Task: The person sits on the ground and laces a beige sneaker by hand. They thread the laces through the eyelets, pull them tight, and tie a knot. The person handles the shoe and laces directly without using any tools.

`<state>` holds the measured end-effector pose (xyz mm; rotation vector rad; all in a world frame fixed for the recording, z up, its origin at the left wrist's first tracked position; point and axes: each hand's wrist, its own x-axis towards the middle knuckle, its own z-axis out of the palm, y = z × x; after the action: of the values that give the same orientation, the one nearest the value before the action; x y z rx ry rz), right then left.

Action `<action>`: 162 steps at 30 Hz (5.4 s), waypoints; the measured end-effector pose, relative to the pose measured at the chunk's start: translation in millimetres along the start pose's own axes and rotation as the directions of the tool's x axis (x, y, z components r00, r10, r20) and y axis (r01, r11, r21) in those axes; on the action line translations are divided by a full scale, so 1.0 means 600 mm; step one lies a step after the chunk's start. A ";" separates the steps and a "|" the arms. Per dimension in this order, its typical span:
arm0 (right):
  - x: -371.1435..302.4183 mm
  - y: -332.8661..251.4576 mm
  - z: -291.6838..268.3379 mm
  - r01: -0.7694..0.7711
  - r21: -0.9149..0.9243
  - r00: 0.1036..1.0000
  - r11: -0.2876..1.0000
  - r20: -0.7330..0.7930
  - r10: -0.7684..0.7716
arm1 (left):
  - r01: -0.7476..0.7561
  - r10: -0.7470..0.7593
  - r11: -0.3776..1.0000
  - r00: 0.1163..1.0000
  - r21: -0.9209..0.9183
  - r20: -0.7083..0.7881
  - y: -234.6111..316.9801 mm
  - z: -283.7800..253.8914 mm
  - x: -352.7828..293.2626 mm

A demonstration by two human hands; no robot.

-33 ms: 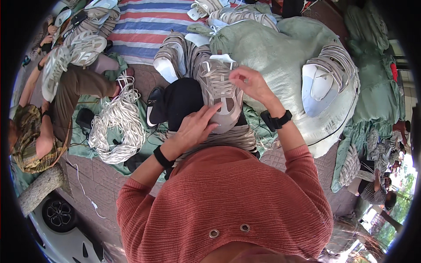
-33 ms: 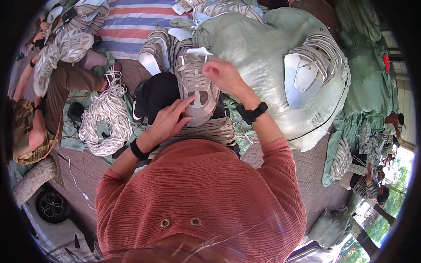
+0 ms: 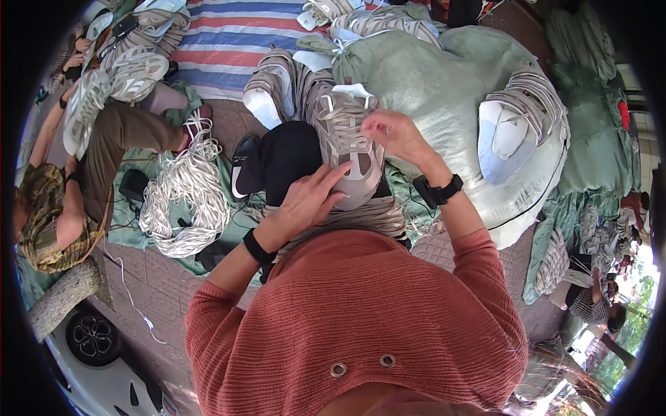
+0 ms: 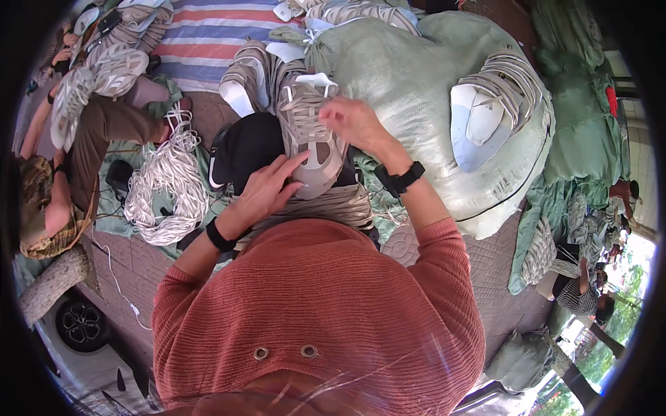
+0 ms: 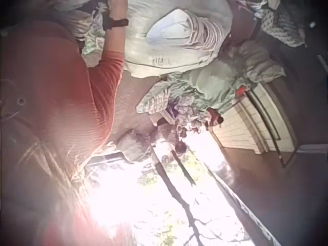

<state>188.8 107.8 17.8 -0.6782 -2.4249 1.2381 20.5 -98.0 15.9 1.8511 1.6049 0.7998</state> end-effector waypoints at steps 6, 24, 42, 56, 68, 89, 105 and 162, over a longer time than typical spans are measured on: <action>-0.028 -0.004 0.015 0.037 -0.109 0.999 0.993 0.014 -0.035 | -0.016 0.011 0.998 0.996 0.056 0.087 -0.005 -0.007 0.007; -0.017 0.078 -0.020 -0.414 0.426 0.890 0.805 0.002 0.456 | 0.099 -0.097 0.993 0.995 -0.067 0.034 -0.001 -0.009 -0.003; 0.053 0.199 -0.060 -0.063 0.997 0.822 0.035 0.032 0.569 | 0.333 -0.363 0.796 0.931 -0.506 0.042 -0.029 0.007 -0.008; -0.020 0.119 -0.207 0.245 0.825 0.622 0.510 -0.537 0.570 | 0.127 -0.165 0.971 0.969 -0.204 -0.185 -0.050 -0.061 0.161; 0.056 -0.032 -0.197 0.611 0.506 0.297 0.608 -0.859 0.416 | -0.308 0.304 0.702 0.945 0.642 0.121 0.048 -0.243 0.143; 0.054 -0.075 -0.239 0.695 0.377 0.241 0.612 -0.925 0.295 | 0.346 -0.287 0.933 0.882 -0.100 0.373 0.010 -0.100 -0.012; -0.007 0.054 -0.308 0.406 0.304 0.199 0.862 -0.950 0.241 | 0.234 -0.294 0.871 0.953 -0.432 -0.077 -0.027 -0.171 -0.011; 0.177 0.079 -0.072 -0.446 0.522 0.894 0.727 0.306 0.329 | 0.457 -0.681 0.362 0.725 -0.813 0.104 0.016 0.022 -0.036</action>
<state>134.1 219.1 11.5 -0.9298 -1.8888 2.1853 34.5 -120.8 12.3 0.4539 1.4859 1.1744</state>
